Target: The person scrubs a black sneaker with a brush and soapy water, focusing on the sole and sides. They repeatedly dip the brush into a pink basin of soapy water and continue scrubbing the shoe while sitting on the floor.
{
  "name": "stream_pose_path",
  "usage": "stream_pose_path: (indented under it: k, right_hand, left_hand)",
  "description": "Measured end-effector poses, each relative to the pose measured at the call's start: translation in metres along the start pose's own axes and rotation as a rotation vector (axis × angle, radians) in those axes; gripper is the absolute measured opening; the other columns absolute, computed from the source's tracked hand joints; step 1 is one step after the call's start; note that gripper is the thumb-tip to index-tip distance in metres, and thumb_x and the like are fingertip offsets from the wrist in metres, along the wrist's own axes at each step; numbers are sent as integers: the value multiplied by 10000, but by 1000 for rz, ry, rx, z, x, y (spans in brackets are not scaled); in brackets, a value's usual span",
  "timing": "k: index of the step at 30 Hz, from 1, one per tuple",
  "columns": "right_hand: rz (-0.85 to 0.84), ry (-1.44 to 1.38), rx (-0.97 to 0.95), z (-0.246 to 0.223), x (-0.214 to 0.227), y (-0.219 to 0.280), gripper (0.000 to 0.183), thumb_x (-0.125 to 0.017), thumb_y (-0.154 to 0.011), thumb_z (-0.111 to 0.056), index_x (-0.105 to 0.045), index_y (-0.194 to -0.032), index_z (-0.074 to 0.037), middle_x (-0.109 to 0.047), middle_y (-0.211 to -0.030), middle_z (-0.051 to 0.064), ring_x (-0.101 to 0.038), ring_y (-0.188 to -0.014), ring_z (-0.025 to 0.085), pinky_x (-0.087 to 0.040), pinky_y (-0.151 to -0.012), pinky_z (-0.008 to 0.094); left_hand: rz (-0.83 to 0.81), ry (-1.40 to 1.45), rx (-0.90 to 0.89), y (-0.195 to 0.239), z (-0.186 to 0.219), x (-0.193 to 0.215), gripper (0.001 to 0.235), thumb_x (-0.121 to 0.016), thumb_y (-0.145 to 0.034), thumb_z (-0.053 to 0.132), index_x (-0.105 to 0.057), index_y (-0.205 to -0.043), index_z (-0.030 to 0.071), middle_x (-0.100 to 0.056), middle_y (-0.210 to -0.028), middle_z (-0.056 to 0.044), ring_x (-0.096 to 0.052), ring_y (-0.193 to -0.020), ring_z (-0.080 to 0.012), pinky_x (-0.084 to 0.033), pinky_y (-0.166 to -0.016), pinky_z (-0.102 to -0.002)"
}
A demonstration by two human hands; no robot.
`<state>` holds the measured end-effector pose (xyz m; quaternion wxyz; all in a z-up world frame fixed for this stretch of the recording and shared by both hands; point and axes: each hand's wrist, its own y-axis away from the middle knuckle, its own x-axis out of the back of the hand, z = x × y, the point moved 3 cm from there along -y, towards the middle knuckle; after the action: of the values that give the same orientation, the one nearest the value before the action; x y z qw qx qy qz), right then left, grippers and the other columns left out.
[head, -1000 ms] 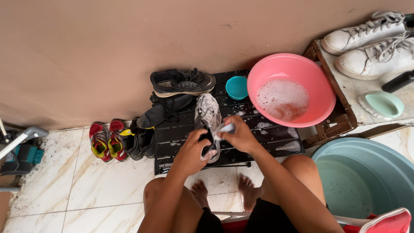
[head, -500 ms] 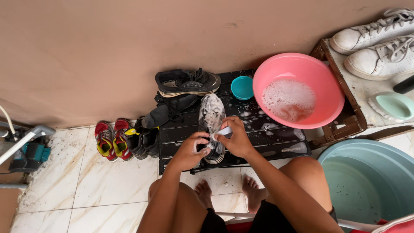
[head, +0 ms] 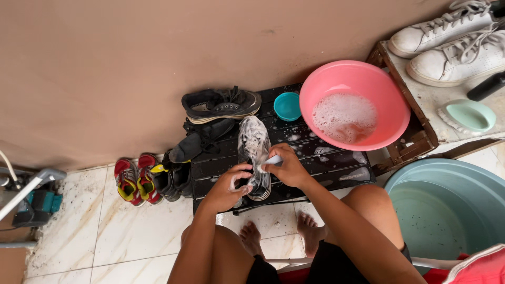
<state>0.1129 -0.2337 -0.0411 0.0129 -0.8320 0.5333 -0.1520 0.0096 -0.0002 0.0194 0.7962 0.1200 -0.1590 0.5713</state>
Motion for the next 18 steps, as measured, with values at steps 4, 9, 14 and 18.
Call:
stream_pose_path:
  k: [4,9,14,18]
  right_hand:
    - [-137,-73,197,-28,-12,12,361,-1039,-804,-154,-708,-933,-92,-699,-1264,185,-654,-1224,397,-448,-1022,461]
    - [7,118,43,16,2,12,351,-1024,-816,-232,-741,-967,-88,-672,-1350,206,-627,-1254,470,-450,-1065,510]
    - [-176,15,98,-18,-4,20,323,-1018,-809,-205,-753,-957,-97,-689,-1347,167,-644,-1241,415,-457,-1060,468]
    - [-112,-12,96,-5,-3,16,287,-1023,-800,-137,-761,-910,-96,-691,-1319,193,-642,-1264,430,-447,-1059,492]
  left_hand:
    - [17,21,66,0,2,2,320,-756,-996,64,-762,-1284,-76,-644,-1584,-240,-399,-1605,-574,-457,-1213,-705]
    - [15,-7,89,2,6,-4,325,-798,-978,95,-768,-1253,-76,-665,-1578,-224,-422,-1610,-549,-479,-1184,-699]
    - [28,10,84,9,2,-2,323,-802,-988,96,-774,-1267,-63,-655,-1581,-221,-411,-1605,-548,-476,-1190,-707]
    - [48,25,63,3,2,-4,335,-814,-967,71,-764,-1257,-89,-672,-1560,-258,-424,-1594,-583,-485,-1174,-729]
